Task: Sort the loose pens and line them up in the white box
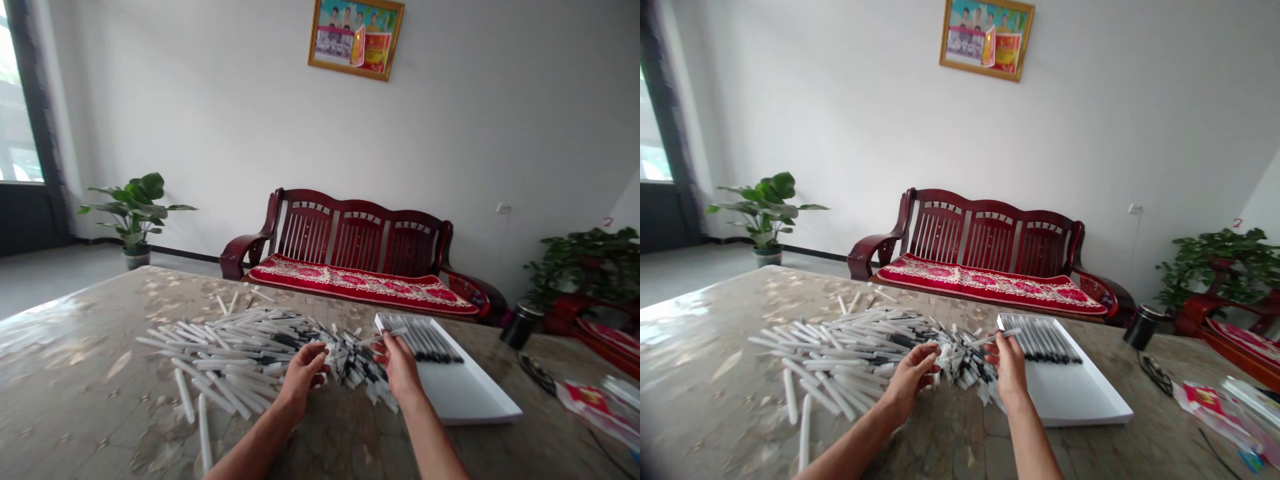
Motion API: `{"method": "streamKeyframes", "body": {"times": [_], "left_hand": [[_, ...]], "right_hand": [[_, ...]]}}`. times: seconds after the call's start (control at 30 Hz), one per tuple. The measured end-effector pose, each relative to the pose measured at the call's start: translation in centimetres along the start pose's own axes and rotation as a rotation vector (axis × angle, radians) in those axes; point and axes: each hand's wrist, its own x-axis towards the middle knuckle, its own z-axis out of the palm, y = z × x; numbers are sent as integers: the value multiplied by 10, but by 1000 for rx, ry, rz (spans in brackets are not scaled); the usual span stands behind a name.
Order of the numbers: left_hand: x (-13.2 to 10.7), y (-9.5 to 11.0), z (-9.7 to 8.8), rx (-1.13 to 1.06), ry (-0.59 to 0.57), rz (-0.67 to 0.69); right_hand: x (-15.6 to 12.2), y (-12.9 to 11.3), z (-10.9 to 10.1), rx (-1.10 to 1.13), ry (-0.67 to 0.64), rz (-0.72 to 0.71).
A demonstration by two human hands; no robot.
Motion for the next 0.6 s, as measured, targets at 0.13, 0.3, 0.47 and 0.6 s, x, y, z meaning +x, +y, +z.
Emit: {"method": "streamKeyframes", "body": {"times": [0.13, 0.3, 0.47, 0.6], "left_hand": [[1, 0, -1, 35, 66, 84], [5, -1, -2, 48, 115, 109], [9, -4, -4, 62, 129, 144], [10, -4, -6, 72, 159, 171]], "right_hand": [[39, -10, -33, -454, 166, -103], [80, -14, -56, -830, 157, -105], [113, -10, -61, -1217, 98, -85], [128, 0, -58, -1414, 37, -100]]}}
